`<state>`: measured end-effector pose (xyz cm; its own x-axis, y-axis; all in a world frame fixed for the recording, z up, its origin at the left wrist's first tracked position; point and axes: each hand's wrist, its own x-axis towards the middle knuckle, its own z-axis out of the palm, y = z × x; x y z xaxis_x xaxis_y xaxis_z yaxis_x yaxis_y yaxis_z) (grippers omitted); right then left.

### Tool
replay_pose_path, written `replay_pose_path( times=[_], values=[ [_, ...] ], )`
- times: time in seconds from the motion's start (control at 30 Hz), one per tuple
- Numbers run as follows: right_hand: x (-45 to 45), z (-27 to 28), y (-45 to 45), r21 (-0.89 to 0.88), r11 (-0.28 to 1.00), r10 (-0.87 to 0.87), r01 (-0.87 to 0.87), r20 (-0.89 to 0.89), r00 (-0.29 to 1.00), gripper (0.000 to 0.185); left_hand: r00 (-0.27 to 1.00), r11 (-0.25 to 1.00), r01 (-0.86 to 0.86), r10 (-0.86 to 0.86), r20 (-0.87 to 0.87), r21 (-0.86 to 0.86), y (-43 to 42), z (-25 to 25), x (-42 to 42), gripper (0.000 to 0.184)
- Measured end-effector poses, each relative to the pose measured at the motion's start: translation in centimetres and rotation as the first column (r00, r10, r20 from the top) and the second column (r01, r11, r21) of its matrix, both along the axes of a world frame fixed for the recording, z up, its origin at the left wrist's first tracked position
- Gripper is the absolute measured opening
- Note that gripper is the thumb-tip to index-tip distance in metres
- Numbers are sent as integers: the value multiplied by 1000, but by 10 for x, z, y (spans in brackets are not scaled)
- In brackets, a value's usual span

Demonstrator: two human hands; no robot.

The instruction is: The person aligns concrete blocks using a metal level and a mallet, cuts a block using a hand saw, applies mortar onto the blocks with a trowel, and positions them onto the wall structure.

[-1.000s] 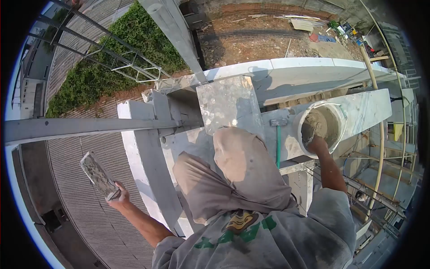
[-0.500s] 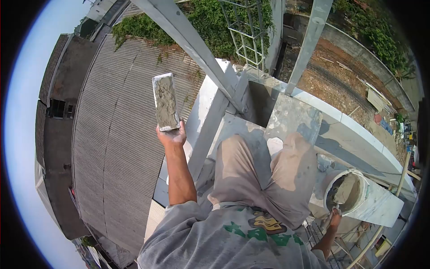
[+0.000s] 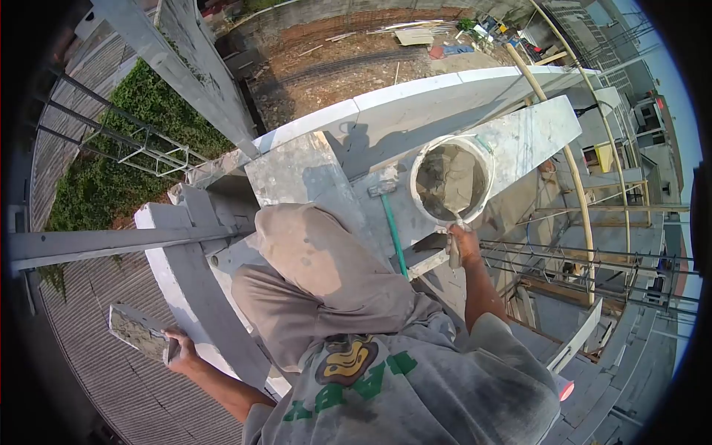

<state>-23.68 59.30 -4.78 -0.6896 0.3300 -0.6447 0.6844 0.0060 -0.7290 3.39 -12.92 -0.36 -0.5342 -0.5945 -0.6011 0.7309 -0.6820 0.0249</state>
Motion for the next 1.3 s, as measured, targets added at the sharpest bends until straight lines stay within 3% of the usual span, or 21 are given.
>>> replay_pose_path(
  times=[0.07,0.1,0.13,0.2,0.3,0.43,0.5,0.6,0.7,0.77,0.8,0.9,1.0,1.1,1.17,1.23,1.3],
  values=[
    [1,5,1,-3,1000,-5,5,-14,1000,27,993,995,46,-36,-116,89,1,-2,4,39],
    [-7,12,7,152,986,62,-72,70,996,40,996,995,18,-10,-89,93,1,-3,5,39],
    [-21,4,22,336,911,193,-240,168,967,41,998,995,-13,19,-67,95,1,-3,3,39],
    [-51,-20,55,592,588,364,-551,415,834,41,998,996,-30,35,-50,85,1,-3,1,38],
    [-97,8,28,511,434,401,-742,628,667,49,999,998,8,-5,-49,66,5,1,-1,39],
    [-122,-44,-6,650,353,349,-673,576,739,49,999,998,-37,37,5,58,11,6,-7,44],
    [-130,-42,-33,585,388,358,-712,617,701,51,999,998,-34,36,33,-49,-5,-9,3,46],
    [-130,-112,18,548,359,496,-755,573,652,50,992,989,35,-17,128,-141,9,6,-7,42],
    [-98,-43,15,476,699,362,-533,407,838,44,989,999,-30,37,141,-45,1,2,-5,42],
    [-77,-8,9,227,935,194,-273,316,929,37,986,999,-46,50,158,-25,-2,-1,-9,42],
    [-70,0,5,79,989,96,-123,285,954,33,983,997,-51,59,172,-49,-2,-1,-10,42],
    [-41,4,1,-81,997,-1,7,73,997,28,980,992,-92,106,166,-90,-13,-11,0,44],
    [-8,1,-12,-160,979,-149,124,-150,977,39,980,991,-131,136,144,-37,-11,-10,-3,44],
    [-1,0,-11,28,992,-119,121,-71,990,27,989,992,-95,84,124,87,3,9,-16,40],
    [-4,-13,-8,154,982,-105,107,-21,994,25,999,997,-33,32,21,68,-7,-8,-17,42],
    [-5,-18,-9,291,956,22,24,-153,988,27,999,996,12,-9,-41,86,-7,-9,-1,43],
    [-12,9,-30,274,961,70,-24,-159,985,26,983,994,-86,95,154,-66,4,-5,-8,44]
  ],
)
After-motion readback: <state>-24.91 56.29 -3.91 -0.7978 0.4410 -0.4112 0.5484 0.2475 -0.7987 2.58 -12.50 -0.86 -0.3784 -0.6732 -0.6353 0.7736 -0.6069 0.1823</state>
